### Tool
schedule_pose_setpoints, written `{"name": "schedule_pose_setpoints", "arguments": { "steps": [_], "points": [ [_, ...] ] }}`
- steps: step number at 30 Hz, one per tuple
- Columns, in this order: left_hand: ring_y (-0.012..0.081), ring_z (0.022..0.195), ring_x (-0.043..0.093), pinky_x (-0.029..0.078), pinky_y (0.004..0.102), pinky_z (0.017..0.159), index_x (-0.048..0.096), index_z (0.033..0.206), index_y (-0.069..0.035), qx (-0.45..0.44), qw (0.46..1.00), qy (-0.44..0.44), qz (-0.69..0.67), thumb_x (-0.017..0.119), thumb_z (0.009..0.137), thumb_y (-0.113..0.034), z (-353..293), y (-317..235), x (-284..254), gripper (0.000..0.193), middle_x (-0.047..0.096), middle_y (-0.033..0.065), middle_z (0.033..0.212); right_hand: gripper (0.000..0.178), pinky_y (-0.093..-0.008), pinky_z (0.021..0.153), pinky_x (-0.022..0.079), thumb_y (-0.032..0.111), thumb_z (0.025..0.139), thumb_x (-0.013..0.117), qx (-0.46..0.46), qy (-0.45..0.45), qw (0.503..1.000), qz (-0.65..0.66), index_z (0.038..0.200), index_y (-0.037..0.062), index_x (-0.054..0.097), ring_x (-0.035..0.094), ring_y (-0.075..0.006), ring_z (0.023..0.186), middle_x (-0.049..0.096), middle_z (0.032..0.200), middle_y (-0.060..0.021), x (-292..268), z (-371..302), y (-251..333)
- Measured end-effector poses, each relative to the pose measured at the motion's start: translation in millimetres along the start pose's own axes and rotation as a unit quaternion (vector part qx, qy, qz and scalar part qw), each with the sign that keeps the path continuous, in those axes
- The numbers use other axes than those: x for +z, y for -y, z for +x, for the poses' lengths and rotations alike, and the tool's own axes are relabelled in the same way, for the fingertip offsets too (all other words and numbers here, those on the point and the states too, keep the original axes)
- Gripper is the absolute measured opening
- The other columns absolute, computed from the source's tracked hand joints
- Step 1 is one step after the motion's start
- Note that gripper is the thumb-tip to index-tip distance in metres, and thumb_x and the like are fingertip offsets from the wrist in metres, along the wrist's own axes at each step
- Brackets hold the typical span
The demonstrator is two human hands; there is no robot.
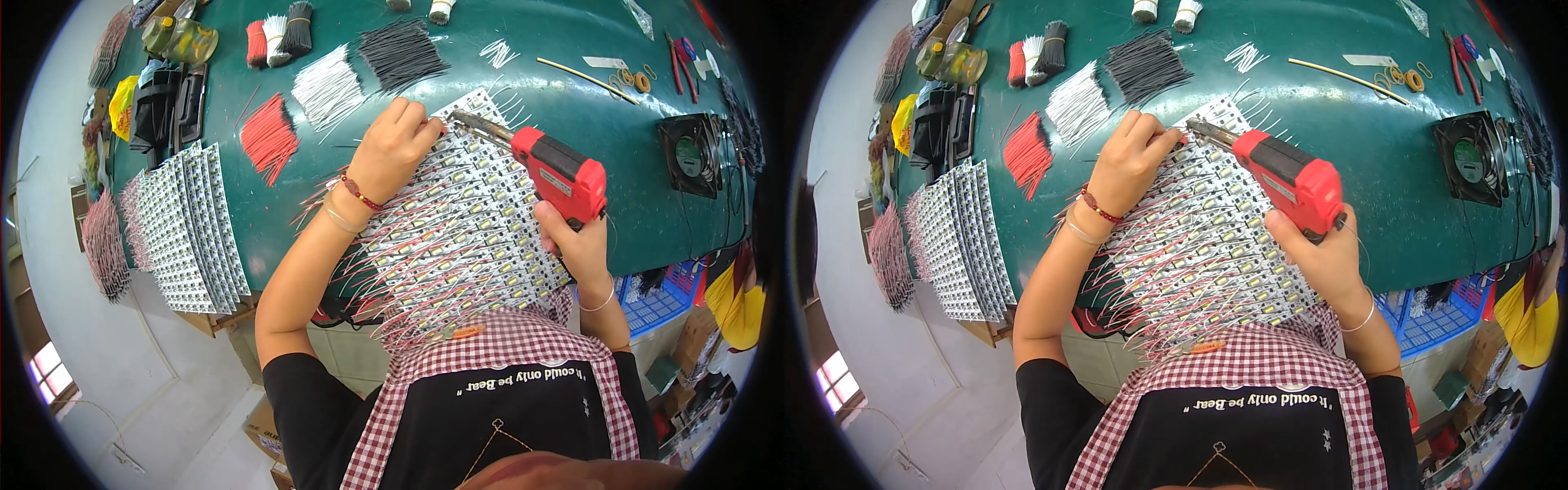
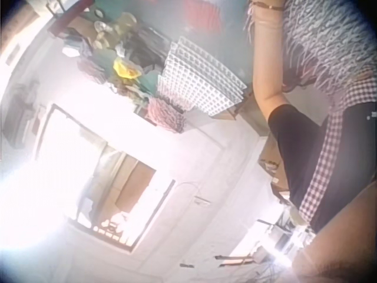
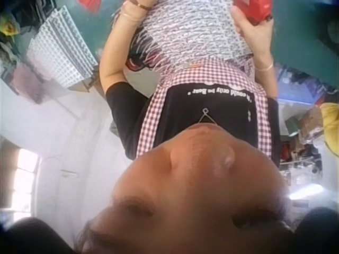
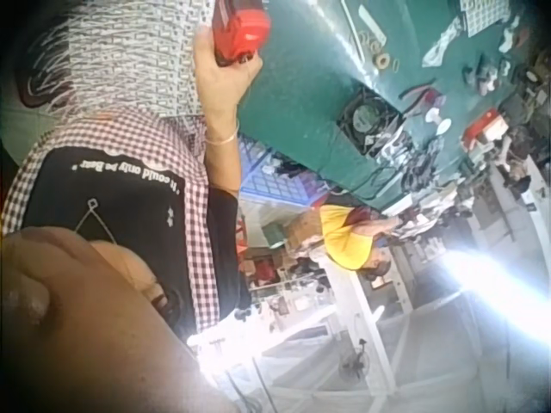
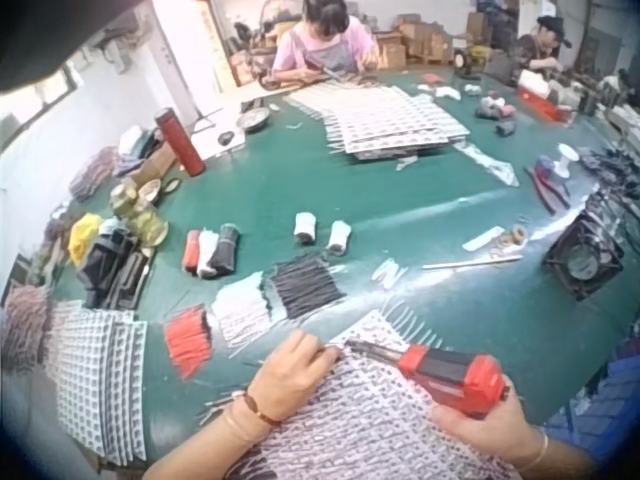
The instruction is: The person uses a soldering iron to attach red and white wires to a large LED panel. They repeatedly pick up individual wires, place them on the panel, and apply heat to secure them. The task involves precise hand coordination and tool manipulation.
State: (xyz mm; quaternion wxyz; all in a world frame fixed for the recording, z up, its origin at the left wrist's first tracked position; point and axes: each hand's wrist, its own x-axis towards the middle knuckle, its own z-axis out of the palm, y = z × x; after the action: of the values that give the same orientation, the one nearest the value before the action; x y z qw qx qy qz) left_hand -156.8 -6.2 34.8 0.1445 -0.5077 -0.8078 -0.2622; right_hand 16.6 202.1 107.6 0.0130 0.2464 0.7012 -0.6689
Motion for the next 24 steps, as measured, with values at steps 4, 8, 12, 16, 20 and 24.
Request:
{"name": "schedule_pose_setpoints", "arguments": {
  "steps": [4, 8, 12, 16, 20, 24],
  "points": [
    [0.023, 0.078, 0.051, 0.048, 0.0337, 0.068, 0.064, 0.088, -0.003, -0.001, 1.0, 0.007, 0.002, 0.064, 0.075, -0.001, -1.2, 0.2, 1.1, 0.014, 0.047, 0.0076, 0.08, 0.014, -0.0213, 0.04, 0.036, 0.015, 0.089, 0.067, -0.028, 0.001, 0.999, -0.016, 0.084, 0.0038, 0.061, 0.049, -0.0051, 0.044, 0.055, 0.056, 0.0009, 1.5, -0.6, 2.3],
    [0.0232, 0.079, 0.051, 0.048, 0.0337, 0.069, 0.064, 0.088, -0.002, 0.001, 1.0, 0.009, 0.005, 0.063, 0.074, -0.002, 0.1, -0.7, -0.2, 0.014, 0.048, 0.0076, 0.08, 0.014, -0.021, 0.041, 0.036, 0.015, 0.087, 0.07, -0.023, 0.011, 0.999, -0.021, 0.086, 0.003, 0.062, 0.049, -0.0046, 0.045, 0.056, 0.058, 0.0016, 1.1, 0.9, 2.0],
    [0.0231, 0.08, 0.052, 0.048, 0.0333, 0.069, 0.064, 0.088, -0.002, 0.001, 1.0, 0.007, 0.007, 0.064, 0.075, -0.002, 0.2, -3.2, -1.0, 0.013, 0.048, 0.0076, 0.081, 0.018, -0.0209, 0.044, 0.038, 0.015, 0.083, 0.075, 0.01, 0.007, 0.999, -0.038, 0.089, 0.0018, 0.065, 0.049, -0.0036, 0.048, 0.057, 0.062, 0.0027, -1.3, -0.6, 0.4],
    [0.0231, 0.08, 0.052, 0.048, 0.033, 0.07, 0.064, 0.088, -0.002, 0.002, 1.0, 0.007, 0.009, 0.064, 0.075, -0.003, 0.7, -3.8, -2.1, 0.013, 0.049, 0.0076, 0.081, 0.018, -0.0209, 0.044, 0.038, 0.015, 0.083, 0.076, 0.002, -0.003, 0.998, -0.056, 0.089, 0.0019, 0.065, 0.05, -0.0041, 0.048, 0.058, 0.062, 0.0022, -0.9, -0.7, -3.9],
    [0.0229, 0.08, 0.052, 0.048, 0.0328, 0.07, 0.064, 0.088, -0.002, 0.001, 1.0, 0.006, 0.013, 0.064, 0.076, -0.004, -0.5, -3.7, -0.6, 0.012, 0.049, 0.0076, 0.081, 0.011, -0.0215, 0.041, 0.038, 0.01, 0.087, 0.069, -0.013, -0.009, 1.0, -0.024, 0.086, 0.0028, 0.061, 0.049, -0.0055, 0.045, 0.057, 0.06, 0.0007, 3.5, -3.6, 5.0],
    [0.0228, 0.08, 0.052, 0.048, 0.0328, 0.07, 0.065, 0.088, -0.002, -0.002, 1.0, 0.006, 0.01, 0.064, 0.076, -0.004, -0.6, -4.6, -1.0, 0.012, 0.049, 0.0075, 0.081, 0.016, -0.0209, 0.043, 0.04, 0.012, 0.085, 0.073, -0.004, -0.017, 1.0, 0.01, 0.091, 0.0016, 0.062, 0.052, -0.0049, 0.048, 0.059, 0.065, 0.0007, -1.1, -5.7, 4.6]
  ]
}}
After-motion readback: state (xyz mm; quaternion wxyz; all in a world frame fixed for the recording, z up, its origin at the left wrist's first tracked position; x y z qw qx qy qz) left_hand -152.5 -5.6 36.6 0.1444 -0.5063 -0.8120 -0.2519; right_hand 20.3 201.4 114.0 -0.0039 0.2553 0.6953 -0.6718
